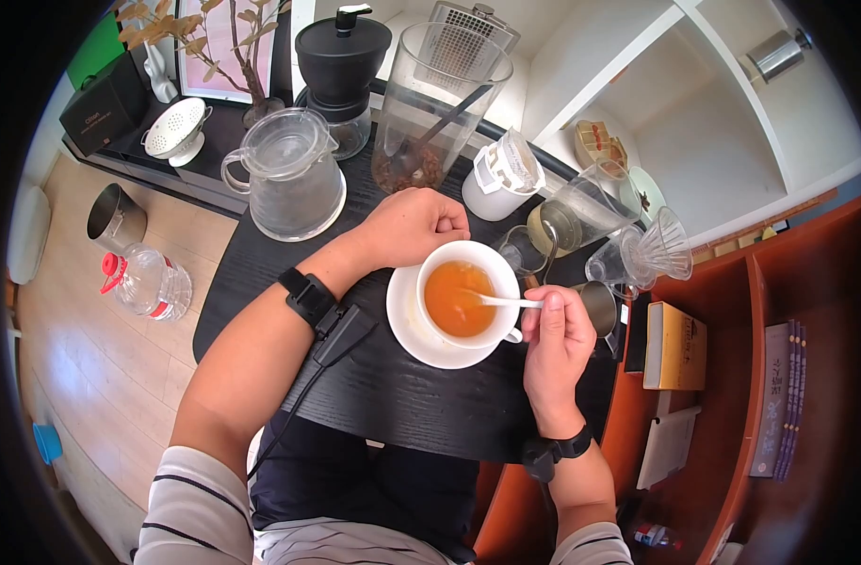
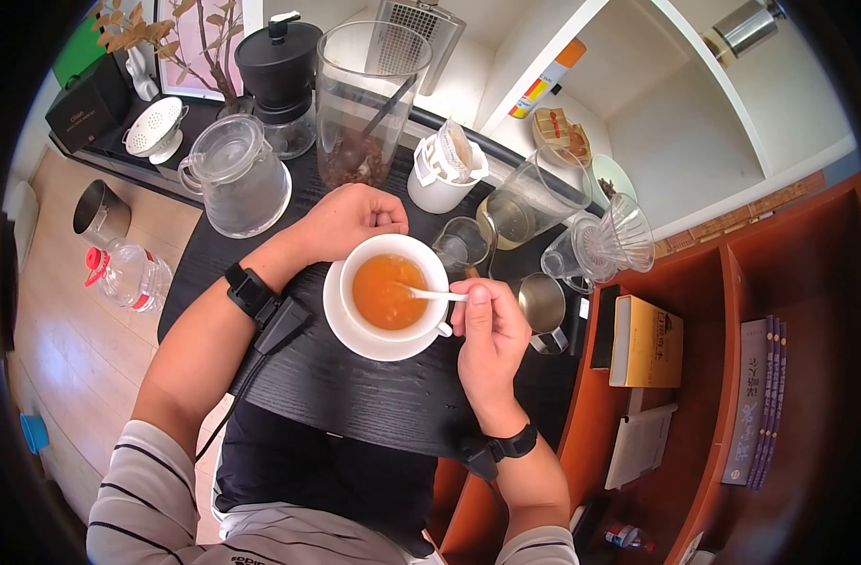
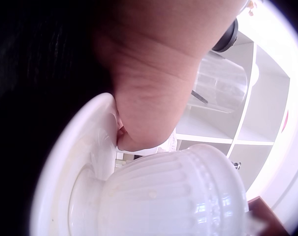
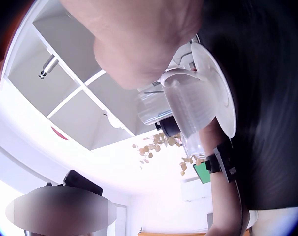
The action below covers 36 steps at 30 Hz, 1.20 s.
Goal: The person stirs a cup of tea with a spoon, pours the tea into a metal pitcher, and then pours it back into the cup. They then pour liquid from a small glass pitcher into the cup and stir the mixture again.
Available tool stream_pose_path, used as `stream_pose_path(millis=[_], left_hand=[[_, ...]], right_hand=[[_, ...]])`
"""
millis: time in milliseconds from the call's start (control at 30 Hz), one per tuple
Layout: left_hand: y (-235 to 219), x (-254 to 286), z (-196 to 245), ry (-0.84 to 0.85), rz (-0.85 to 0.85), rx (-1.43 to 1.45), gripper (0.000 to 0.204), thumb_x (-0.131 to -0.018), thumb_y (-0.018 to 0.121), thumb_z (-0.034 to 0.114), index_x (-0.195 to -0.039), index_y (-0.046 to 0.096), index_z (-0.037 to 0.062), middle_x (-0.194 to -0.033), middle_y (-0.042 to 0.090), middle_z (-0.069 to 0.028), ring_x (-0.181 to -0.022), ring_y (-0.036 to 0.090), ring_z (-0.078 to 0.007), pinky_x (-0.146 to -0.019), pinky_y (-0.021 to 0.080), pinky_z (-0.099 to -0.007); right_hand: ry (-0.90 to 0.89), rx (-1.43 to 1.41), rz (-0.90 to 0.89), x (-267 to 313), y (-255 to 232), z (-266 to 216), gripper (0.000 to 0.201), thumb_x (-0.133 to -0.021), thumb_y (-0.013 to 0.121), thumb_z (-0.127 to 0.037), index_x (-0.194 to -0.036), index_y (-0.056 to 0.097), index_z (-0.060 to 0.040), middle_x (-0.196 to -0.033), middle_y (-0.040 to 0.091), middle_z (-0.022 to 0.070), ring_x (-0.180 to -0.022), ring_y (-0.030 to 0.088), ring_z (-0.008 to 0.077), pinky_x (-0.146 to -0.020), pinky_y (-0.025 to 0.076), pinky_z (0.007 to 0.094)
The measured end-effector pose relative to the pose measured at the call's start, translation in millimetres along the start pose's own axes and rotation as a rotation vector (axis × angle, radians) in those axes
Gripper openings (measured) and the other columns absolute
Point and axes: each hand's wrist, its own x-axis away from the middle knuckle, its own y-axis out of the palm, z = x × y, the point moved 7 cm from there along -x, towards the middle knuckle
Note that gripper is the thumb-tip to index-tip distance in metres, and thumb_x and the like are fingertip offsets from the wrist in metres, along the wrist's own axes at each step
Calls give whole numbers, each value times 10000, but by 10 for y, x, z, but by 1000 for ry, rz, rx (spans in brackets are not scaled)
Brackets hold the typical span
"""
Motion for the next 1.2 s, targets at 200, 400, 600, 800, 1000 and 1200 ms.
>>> stream_pose_path(millis=[200,400,600,800,1000,1200], left_hand=[[-1,5,10,6,-3,-11,100,-956,759,121,-954,777,23,-776,751,-20,-692,661,-73,-673,527,-270],[1,-5,-11,-3,0,-10,102,-957,766,123,-959,776,21,-775,749,-20,-696,662,-77,-681,530,-273],[-5,2,2,1,3,-13,103,-968,756,123,-962,774,22,-780,751,-21,-697,664,-76,-680,532,-273],[3,-3,-9,11,1,1,103,-972,750,122,-963,775,23,-778,750,-20,-694,665,-77,-681,536,-271],[-4,3,8,13,4,-16,96,-968,752,117,-962,775,24,-778,750,-19,-690,666,-82,-679,535,-273],[10,-8,-24,10,-4,-11,93,-964,760,112,-962,775,20,-777,746,-14,-693,649,-64,-674,527,-265]], right_hand=[[-13,-167,-11,-1,-11,27,309,-1158,551,-265,-1093,689,5,-760,575,2,-679,514,66,-603,387,224],[-131,-114,21,-3,-25,-48,281,-1153,562,-251,-1123,692,-4,-836,592,9,-726,541,66,-614,389,217],[-105,64,29,-7,-1,-55,257,-1146,574,-216,-1141,706,4,-866,623,18,-744,559,69,-626,411,217],[-11,-6,0,9,-17,16,288,-1151,564,-234,-1089,698,14,-787,605,4,-691,526,63,-623,411,220],[-90,-128,-18,14,-7,-26,303,-1154,558,-258,-1094,690,9,-781,581,5,-689,527,64,-608,394,217],[-181,-48,5,31,-21,-86,278,-1151,563,-237,-1145,695,8,-882,605,23,-744,578,74,-620,400,211]])
